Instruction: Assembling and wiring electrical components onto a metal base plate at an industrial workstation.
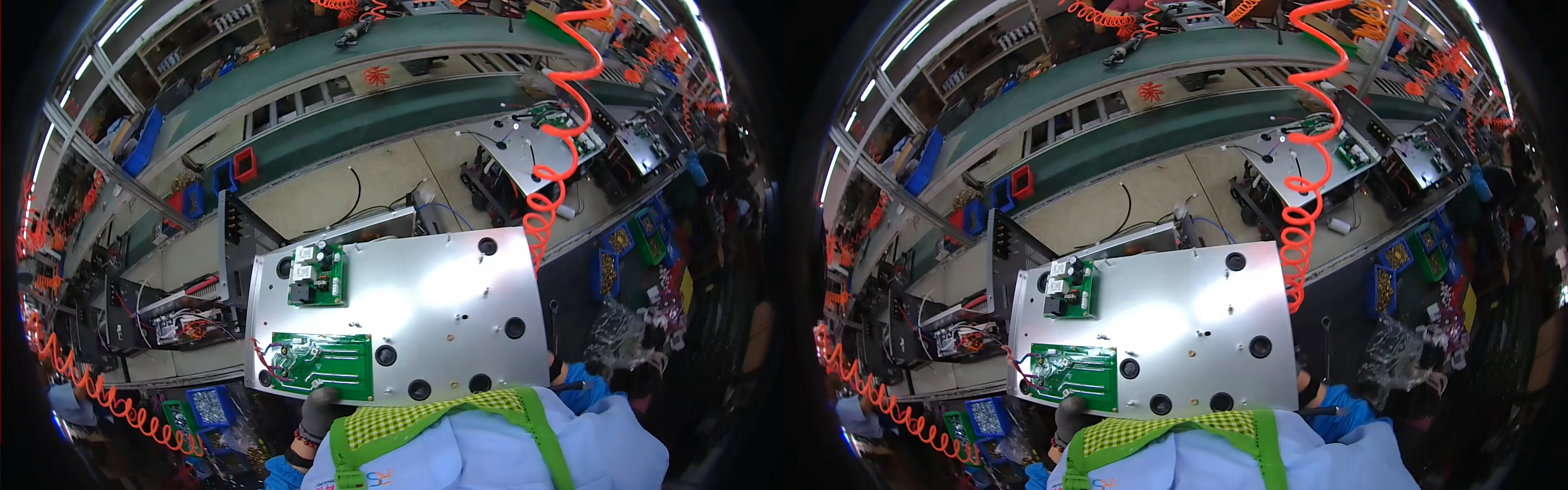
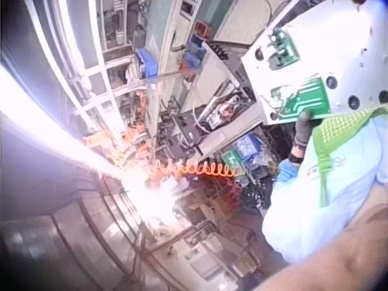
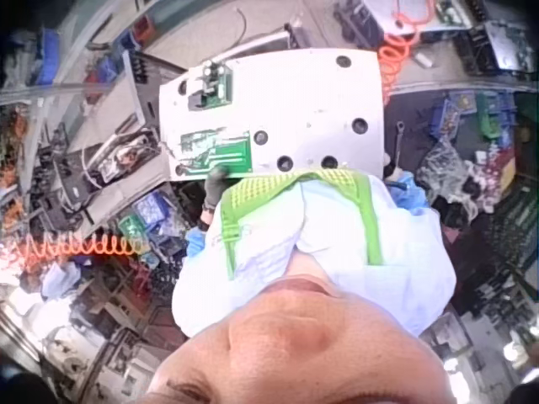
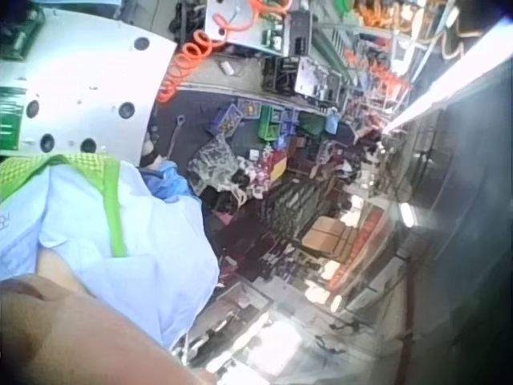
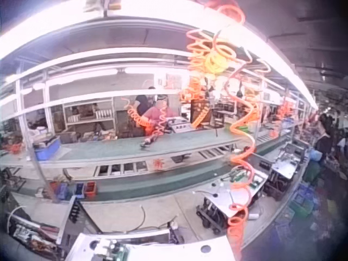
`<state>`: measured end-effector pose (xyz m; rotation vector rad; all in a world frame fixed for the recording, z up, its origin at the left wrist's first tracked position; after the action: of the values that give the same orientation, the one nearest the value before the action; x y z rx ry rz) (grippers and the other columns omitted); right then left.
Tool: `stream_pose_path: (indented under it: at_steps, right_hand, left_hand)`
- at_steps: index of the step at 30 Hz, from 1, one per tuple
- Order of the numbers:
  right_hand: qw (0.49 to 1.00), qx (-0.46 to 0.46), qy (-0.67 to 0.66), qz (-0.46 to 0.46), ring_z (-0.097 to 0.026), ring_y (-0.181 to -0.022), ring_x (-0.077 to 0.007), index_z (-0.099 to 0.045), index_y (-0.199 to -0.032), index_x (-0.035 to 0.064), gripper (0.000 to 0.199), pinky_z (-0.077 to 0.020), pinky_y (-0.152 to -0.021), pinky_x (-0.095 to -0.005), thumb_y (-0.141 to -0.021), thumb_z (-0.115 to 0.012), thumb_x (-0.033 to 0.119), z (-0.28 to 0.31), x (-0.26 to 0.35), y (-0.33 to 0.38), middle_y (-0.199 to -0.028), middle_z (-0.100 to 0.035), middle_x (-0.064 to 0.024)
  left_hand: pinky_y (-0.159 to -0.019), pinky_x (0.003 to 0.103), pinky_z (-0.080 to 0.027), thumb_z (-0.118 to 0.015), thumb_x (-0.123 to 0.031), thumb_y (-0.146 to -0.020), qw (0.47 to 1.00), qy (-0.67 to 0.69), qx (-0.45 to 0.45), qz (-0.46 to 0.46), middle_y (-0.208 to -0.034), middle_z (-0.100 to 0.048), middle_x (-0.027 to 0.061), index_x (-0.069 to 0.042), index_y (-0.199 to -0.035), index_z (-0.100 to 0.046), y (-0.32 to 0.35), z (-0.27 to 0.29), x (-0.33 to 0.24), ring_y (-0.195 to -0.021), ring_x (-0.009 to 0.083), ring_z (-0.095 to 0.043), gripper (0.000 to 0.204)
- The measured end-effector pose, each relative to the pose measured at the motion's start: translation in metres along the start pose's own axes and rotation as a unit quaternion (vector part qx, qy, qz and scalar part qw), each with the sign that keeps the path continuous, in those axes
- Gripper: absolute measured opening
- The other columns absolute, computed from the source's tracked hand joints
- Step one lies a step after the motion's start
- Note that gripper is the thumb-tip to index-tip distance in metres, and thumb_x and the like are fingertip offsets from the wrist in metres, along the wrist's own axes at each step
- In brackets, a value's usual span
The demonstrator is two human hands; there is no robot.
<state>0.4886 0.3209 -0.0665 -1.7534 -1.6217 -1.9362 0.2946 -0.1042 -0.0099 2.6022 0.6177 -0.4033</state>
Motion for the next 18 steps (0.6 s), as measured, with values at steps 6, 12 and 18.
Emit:
stream_pose_path:
  at_steps: [6,12,18]
  right_hand:
    - [0.999,0.033,0.017,-0.011,-0.067,-0.083,-0.0226,-0.060,-0.117,-0.0012,0.048,-0.0554,-0.075,-0.0351,-0.079,-0.063,0.029,-0.013,0.031,-0.076,-0.097,-0.068,-0.0124]
    - [0.997,0.073,-0.012,0.009,-0.067,-0.083,-0.0227,-0.060,-0.117,-0.0013,0.049,-0.0552,-0.075,-0.0353,-0.080,-0.063,0.030,-0.073,0.054,-0.169,-0.098,-0.068,-0.0126]
    - [0.996,0.073,-0.053,0.014,-0.067,-0.083,-0.0228,-0.060,-0.117,-0.0014,0.049,-0.0550,-0.075,-0.0355,-0.080,-0.063,0.031,-0.123,0.066,-0.233,-0.098,-0.068,-0.0127]
  left_hand:
    - [-0.101,0.041,-0.046,-0.076,-0.024,-0.077,0.978,-0.171,-0.098,-0.065,-0.127,-0.059,0.0145,-0.001,-0.130,-0.053,-0.048,-0.033,-0.003,-0.116,0.0282,-0.058,0.062]
    - [-0.108,0.050,-0.040,-0.066,-0.036,-0.080,0.985,-0.037,-0.109,-0.131,-0.133,-0.053,0.0159,-0.002,-0.136,-0.044,-0.126,-0.073,-0.039,-0.125,0.0322,-0.050,0.070]
    - [-0.108,0.054,-0.038,-0.069,-0.030,-0.081,0.979,0.018,-0.113,-0.168,-0.132,-0.054,0.0128,-0.005,-0.133,-0.046,-0.163,-0.064,-0.051,-0.125,0.0313,-0.050,0.062]
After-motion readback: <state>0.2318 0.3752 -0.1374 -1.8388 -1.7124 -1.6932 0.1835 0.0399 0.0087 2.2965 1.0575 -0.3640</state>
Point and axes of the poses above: each hand's wrist, its own y-axis away from the middle knuckle, its own z-axis out of the back of the hand, x = y × z, the point moved 1 cm from there along -y, towards the middle knuckle
